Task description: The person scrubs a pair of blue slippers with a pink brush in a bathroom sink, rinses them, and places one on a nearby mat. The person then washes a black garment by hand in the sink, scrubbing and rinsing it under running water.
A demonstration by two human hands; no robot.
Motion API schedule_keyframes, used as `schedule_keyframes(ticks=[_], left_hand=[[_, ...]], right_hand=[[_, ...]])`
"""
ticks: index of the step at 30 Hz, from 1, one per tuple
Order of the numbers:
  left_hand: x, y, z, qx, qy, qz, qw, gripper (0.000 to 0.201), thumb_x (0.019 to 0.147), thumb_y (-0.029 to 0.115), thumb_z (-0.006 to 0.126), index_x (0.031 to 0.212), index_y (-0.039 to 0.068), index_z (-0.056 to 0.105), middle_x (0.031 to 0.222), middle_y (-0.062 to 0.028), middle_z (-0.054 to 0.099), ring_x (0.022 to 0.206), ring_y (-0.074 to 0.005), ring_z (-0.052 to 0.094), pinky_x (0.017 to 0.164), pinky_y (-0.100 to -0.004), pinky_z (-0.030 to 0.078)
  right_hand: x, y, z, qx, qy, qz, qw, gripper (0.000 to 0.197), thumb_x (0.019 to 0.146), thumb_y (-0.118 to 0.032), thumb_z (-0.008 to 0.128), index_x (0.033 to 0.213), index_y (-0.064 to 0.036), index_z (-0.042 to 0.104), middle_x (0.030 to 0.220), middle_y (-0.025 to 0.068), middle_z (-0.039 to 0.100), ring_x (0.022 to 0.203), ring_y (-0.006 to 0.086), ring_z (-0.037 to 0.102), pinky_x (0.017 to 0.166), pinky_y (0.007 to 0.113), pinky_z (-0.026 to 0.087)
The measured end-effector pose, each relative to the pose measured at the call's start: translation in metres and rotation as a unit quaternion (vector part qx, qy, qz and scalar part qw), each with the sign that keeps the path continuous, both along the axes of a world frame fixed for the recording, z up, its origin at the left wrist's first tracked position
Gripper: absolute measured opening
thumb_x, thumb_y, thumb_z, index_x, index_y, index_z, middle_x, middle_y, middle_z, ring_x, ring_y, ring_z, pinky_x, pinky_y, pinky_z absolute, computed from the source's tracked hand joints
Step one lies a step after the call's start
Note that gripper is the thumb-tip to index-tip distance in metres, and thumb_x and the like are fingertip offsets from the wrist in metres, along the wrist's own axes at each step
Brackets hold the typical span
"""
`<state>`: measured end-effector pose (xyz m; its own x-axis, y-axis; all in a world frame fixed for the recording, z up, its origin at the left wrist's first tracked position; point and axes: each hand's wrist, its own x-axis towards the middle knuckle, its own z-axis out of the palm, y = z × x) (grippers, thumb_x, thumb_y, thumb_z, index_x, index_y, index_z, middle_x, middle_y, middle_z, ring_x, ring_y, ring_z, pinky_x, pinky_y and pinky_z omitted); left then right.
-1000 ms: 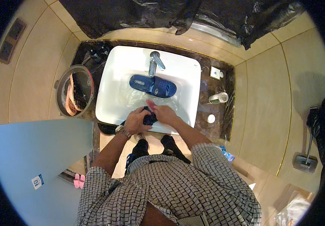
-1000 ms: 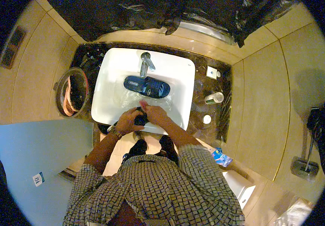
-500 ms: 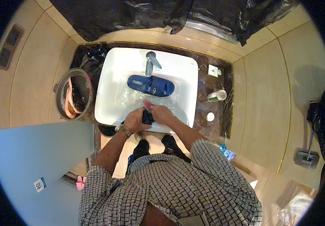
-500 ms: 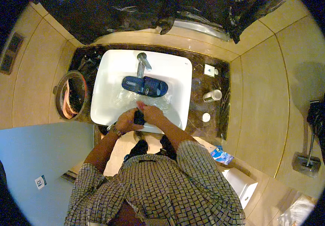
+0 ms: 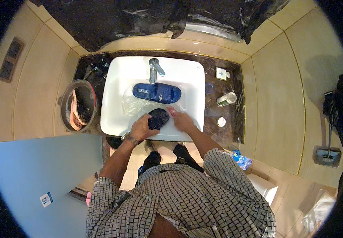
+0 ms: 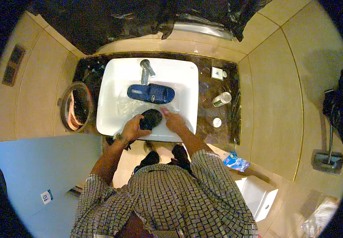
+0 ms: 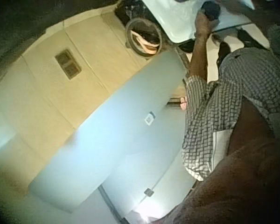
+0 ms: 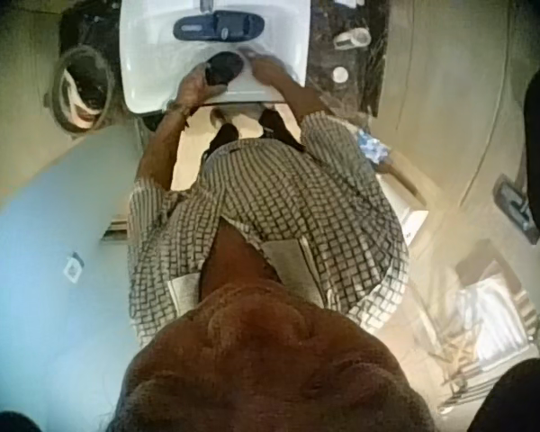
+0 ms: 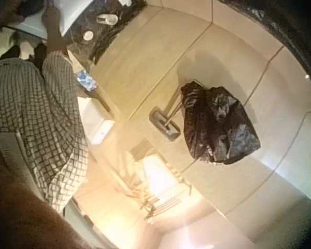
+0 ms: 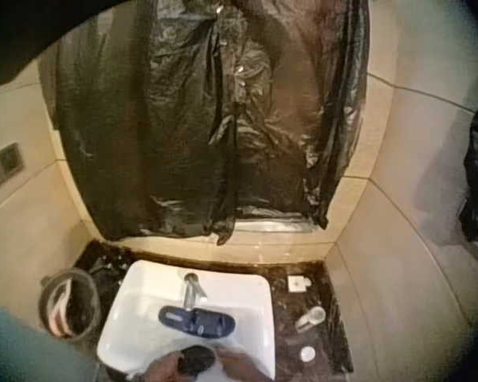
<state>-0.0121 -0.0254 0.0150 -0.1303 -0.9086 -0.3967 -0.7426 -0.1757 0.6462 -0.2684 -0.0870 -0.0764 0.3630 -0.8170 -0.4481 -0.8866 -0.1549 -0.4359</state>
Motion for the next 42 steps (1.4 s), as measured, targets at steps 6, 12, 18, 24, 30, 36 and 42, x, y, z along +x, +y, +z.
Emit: schedule_keyframes(ticks=[6, 12, 18, 24, 30, 36, 42], left_hand=[[0.021, 0.012, 0.021, 0.131, 0.407, 0.25, 0.869, 0.077, 0.092, 0.045, 0.08, 0.145, -0.004, 0.053, 0.126, -0.0172, 0.071, 0.111, -0.0278, 0.072, 0.088, -0.0414, 0.063], [0.023, 0.049, 0.017, 0.215, 0.688, 0.321, 0.615, 0.069, 0.106, 0.058, 0.053, 0.151, 0.006, 0.051, 0.135, -0.0214, 0.068, 0.116, -0.0348, 0.071, 0.092, -0.0629, 0.062], [0.011, 0.081, -0.024, 0.201, 0.8, 0.319, 0.466, 0.076, 0.107, 0.067, 0.04, 0.155, 0.009, 0.047, 0.142, -0.0231, 0.063, 0.118, -0.0448, 0.068, 0.097, -0.0698, 0.056], [-0.01, 0.072, -0.029, 0.119, 0.725, 0.415, 0.537, 0.074, 0.109, 0.066, 0.036, 0.149, 0.005, 0.052, 0.131, -0.021, 0.068, 0.108, -0.0392, 0.071, 0.093, -0.0536, 0.061], [-0.022, 0.073, -0.037, 0.047, 0.712, 0.426, 0.557, 0.074, 0.108, 0.066, 0.038, 0.152, 0.007, 0.047, 0.136, -0.0168, 0.065, 0.117, -0.0339, 0.069, 0.101, -0.0468, 0.059], [-0.029, 0.073, -0.031, 0.041, 0.646, 0.475, 0.596, 0.074, 0.109, 0.068, 0.035, 0.151, 0.009, 0.049, 0.137, -0.0146, 0.065, 0.12, -0.0272, 0.068, 0.103, -0.042, 0.058], [-0.028, 0.075, -0.046, 0.039, 0.705, 0.42, 0.571, 0.068, 0.112, 0.061, 0.03, 0.144, 0.006, 0.054, 0.131, -0.0179, 0.067, 0.116, -0.0287, 0.07, 0.1, -0.0423, 0.059]], right_hand=[[-0.013, 0.019, 0.037, 0.04, -0.116, -0.085, 0.989, 0.044, 0.107, -0.032, 0.048, 0.136, -0.0032, 0.065, 0.128, 0.0263, 0.07, 0.119, 0.0449, 0.066, 0.104, 0.049, 0.051], [-0.003, 0.048, 0.078, 0.028, -0.226, -0.084, 0.97, 0.046, 0.108, -0.033, 0.052, 0.143, -0.0063, 0.061, 0.124, 0.0262, 0.071, 0.115, 0.0443, 0.068, 0.099, 0.047, 0.053], [0.008, 0.064, 0.132, 0.026, -0.292, -0.108, 0.95, 0.033, 0.108, -0.032, 0.054, 0.128, -0.0092, 0.066, 0.109, 0.027, 0.074, 0.099, 0.0467, 0.071, 0.085, 0.055, 0.056], [0.017, 0.081, 0.147, -0.02, -0.273, 0.148, 0.95, 0.029, 0.104, -0.032, 0.06, 0.124, -0.013, 0.069, 0.097, 0.026, 0.073, 0.091, 0.0452, 0.072, 0.081, 0.055, 0.056], [0.071, 0.065, 0.129, -0.015, -0.092, 0.194, 0.976, 0.031, 0.1, -0.026, 0.059, 0.117, -0.0039, 0.074, 0.099, 0.0234, 0.073, 0.093, 0.0432, 0.071, 0.085, 0.052, 0.058], [0.115, 0.038, 0.1, -0.021, -0.053, 0.163, 0.985, 0.035, 0.104, -0.031, 0.054, 0.11, -0.0032, 0.073, 0.103, 0.0297, 0.074, 0.094, 0.0479, 0.073, 0.083, 0.058, 0.059], [0.057, 0.073, 0.179, 0.05, -0.09, 0.187, 0.977, 0.037, 0.105, -0.029, 0.05, 0.12, -0.0008, 0.068, 0.095, 0.0285, 0.075, 0.087, 0.0494, 0.073, 0.082, 0.061, 0.057]])
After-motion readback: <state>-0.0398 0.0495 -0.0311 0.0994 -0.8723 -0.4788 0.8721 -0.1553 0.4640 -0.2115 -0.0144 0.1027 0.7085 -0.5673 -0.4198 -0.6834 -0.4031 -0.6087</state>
